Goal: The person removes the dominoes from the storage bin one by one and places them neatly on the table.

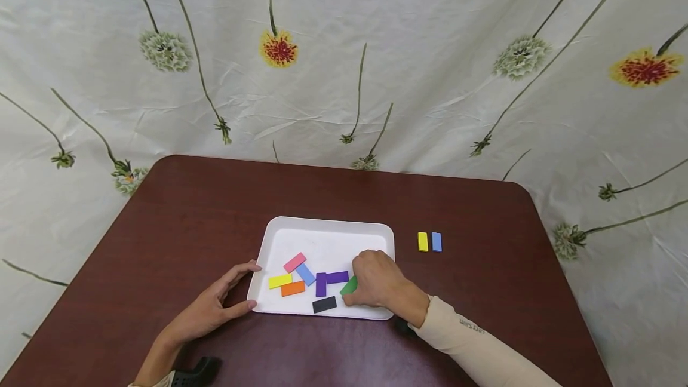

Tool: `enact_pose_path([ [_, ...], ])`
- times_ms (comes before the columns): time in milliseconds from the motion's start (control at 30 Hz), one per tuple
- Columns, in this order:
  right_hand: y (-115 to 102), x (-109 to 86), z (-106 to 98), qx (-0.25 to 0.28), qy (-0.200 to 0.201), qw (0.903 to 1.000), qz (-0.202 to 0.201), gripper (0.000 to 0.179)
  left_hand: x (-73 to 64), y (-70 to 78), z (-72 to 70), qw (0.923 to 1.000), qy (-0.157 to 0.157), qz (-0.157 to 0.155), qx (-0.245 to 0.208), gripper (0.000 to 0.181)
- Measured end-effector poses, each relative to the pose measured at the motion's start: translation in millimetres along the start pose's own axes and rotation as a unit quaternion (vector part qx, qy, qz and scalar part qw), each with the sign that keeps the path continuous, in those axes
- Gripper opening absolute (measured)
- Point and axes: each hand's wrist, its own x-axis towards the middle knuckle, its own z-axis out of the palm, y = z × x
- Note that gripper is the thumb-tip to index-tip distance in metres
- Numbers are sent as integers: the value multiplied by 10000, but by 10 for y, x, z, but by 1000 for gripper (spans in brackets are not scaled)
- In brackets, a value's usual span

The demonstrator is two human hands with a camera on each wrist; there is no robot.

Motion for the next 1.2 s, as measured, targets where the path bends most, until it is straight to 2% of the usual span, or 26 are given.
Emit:
enact_pose_path([
  [333, 43, -2, -77, 117, 258, 9996, -92, 35, 3, -4, -1, 10000, -39, 32, -60, 62],
  [567, 108, 1, -208, 283, 236, 9992, 155, 38, 4, -9, -8, 9999, -49, 107, -97, 61],
  [933, 370, -100, -443, 808, 415, 9956, 210, 39, -3, -25, 3, 9998, -41, 71, -163, 60],
  [1200, 669, -223, -637, 637, 480, 9968, -30, 38, -2, -21, 4, 9999, -8, 99, -131, 60],
])
